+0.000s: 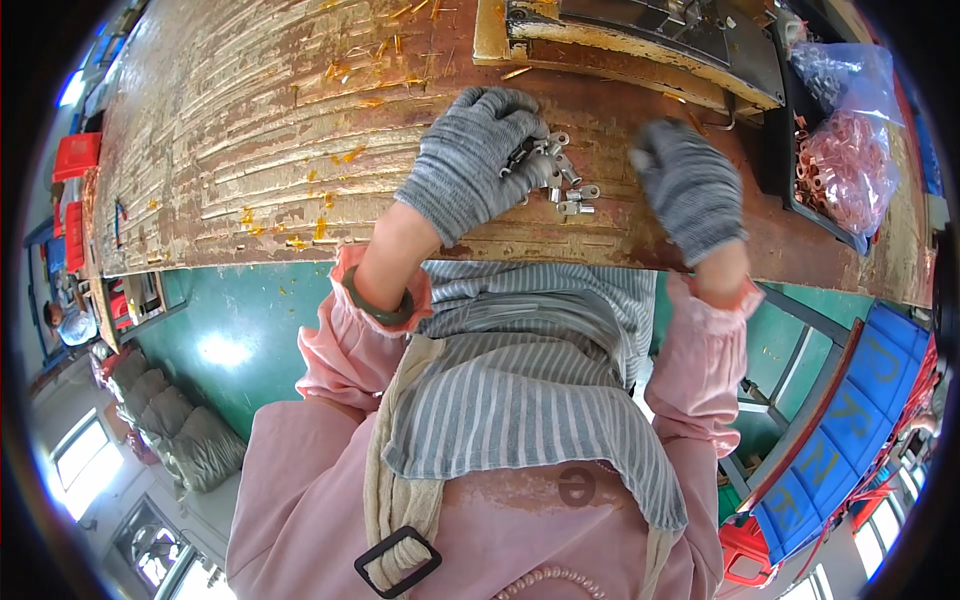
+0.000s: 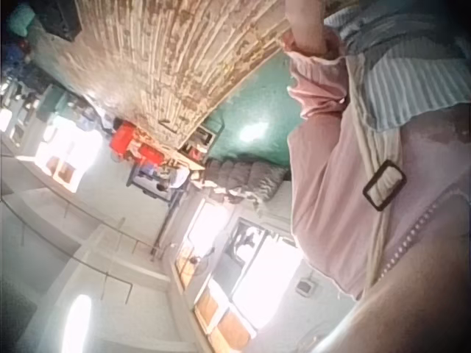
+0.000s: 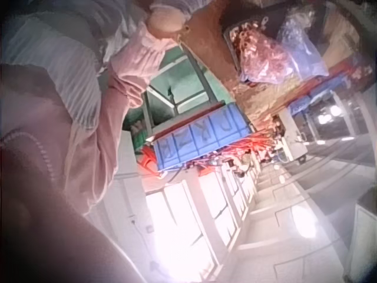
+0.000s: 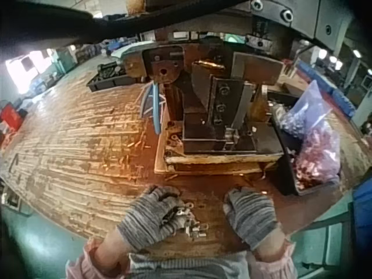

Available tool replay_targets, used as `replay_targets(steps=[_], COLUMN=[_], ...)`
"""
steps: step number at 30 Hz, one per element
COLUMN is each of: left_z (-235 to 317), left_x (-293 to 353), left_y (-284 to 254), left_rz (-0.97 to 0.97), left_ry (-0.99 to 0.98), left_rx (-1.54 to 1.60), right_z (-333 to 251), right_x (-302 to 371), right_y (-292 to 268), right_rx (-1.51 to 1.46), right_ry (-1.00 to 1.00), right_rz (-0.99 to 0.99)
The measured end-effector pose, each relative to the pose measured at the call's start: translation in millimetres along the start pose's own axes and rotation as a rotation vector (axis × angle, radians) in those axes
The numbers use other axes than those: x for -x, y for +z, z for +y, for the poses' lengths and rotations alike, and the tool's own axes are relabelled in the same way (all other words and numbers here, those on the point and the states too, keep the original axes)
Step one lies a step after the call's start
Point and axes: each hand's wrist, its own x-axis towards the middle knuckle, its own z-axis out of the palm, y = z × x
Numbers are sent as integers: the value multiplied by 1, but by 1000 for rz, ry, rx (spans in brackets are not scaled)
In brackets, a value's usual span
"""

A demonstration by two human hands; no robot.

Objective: The person is assembling electrical cables by attaching connectors and managing wires at a workbench.

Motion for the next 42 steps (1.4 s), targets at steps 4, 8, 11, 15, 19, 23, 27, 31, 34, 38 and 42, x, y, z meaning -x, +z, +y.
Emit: replay_targets(steps=[4, 8, 11, 15, 19, 23, 27, 31, 34, 38, 42], left_z=[2, 5, 1, -5, -6, 2, 20, 41, 46, 50, 55], left_x=[13, 17, 24, 26, 25, 25, 22, 11, 6, 0, 3], left_y=[-1, 1, 6, 10, 14, 13, 21, 35, 46, 47, 41], left_rz=[-33, 48, 241, 411, 521, 594, 534, 473, 430, 397, 415], left_ry=[70, -28, -193, -378, -465, -566, -529, -456, -412, -355, -267], left_rx=[7, 156, 600, 1018, 1224, 1369, 1341, 1222, 1188, 1101, 991], right_z=[24, -29, -57, -75, -92, -97, -81, -59, -43, -35, -11], right_x=[18, 38, 35, 3, -23, -21, -10, 10, 17, 20, 29], right_y=[0, 12, 33, 37, 47, 54, 57, 55, 50, 37, -5], right_rx=[65, -374, -423, -274, -182, -136, -227, -254, -259, -319, -514], right_ry=[68, -212, -289, -368, -414, -460, -458, -396, -366, -376, -438], right_rz=[208, 449, 396, 393, 360, 298, 337, 369, 364, 395, 462])
